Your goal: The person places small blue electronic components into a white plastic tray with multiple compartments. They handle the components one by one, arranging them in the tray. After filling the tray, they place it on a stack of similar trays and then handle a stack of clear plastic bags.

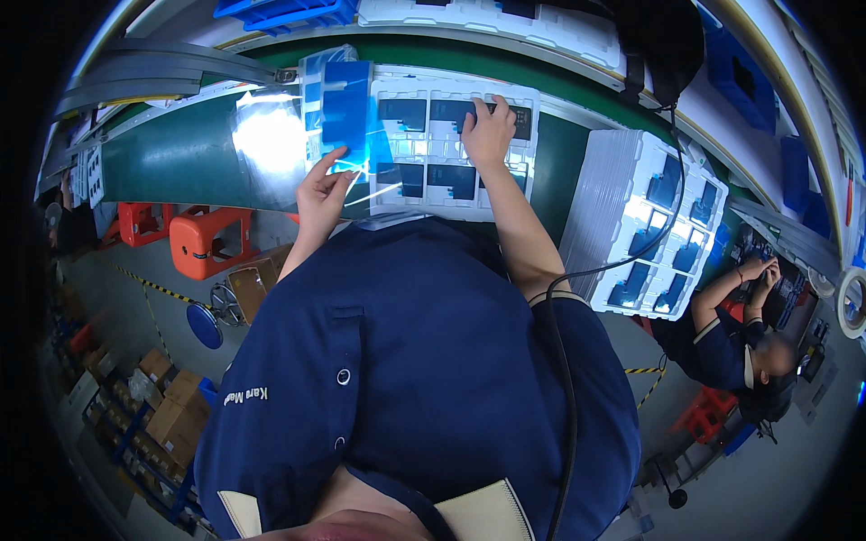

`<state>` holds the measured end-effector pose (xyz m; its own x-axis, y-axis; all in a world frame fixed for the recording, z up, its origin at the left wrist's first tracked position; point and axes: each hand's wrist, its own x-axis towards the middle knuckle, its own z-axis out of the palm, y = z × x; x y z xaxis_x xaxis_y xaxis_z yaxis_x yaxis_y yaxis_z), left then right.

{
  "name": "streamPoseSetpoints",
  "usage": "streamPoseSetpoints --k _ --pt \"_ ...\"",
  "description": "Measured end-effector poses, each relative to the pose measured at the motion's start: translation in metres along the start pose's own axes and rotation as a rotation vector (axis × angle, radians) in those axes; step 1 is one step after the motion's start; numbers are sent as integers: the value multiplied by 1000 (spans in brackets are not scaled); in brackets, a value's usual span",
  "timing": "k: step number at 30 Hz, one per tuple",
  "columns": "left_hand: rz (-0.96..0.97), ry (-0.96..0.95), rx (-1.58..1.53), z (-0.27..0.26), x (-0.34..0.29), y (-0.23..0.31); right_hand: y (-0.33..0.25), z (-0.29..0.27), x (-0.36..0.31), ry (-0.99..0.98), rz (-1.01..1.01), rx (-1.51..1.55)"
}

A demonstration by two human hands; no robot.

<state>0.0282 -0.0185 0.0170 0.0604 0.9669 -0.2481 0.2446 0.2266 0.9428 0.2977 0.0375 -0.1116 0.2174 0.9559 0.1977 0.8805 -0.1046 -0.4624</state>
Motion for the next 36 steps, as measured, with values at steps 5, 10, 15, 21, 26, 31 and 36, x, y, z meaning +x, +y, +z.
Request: streamPoseSetpoints --k 5,10,15,21,26,31,36 --pt "127 -22 51 5 2 7 -13 -10 -11 59 -66 55" --pt "139 -65 19 8 5 6 -84 -75 -21 -666 178 1388" --pt "181 -129 3 7 7 12 -88 -82 -26 -724 175 1307" --pt "61 -92 74 10 5 12 -79 -80 -28 -655 254 1332" --pt "65 -48 164 14 1 21 -68 -73 -33 -610 195 1262" --pt "113 50 148 18 2 8 -72 -75 -38 -587 209 1289" --pt "60 1 403 13 -2 15 -66 -72 -34 -545 292 1545"
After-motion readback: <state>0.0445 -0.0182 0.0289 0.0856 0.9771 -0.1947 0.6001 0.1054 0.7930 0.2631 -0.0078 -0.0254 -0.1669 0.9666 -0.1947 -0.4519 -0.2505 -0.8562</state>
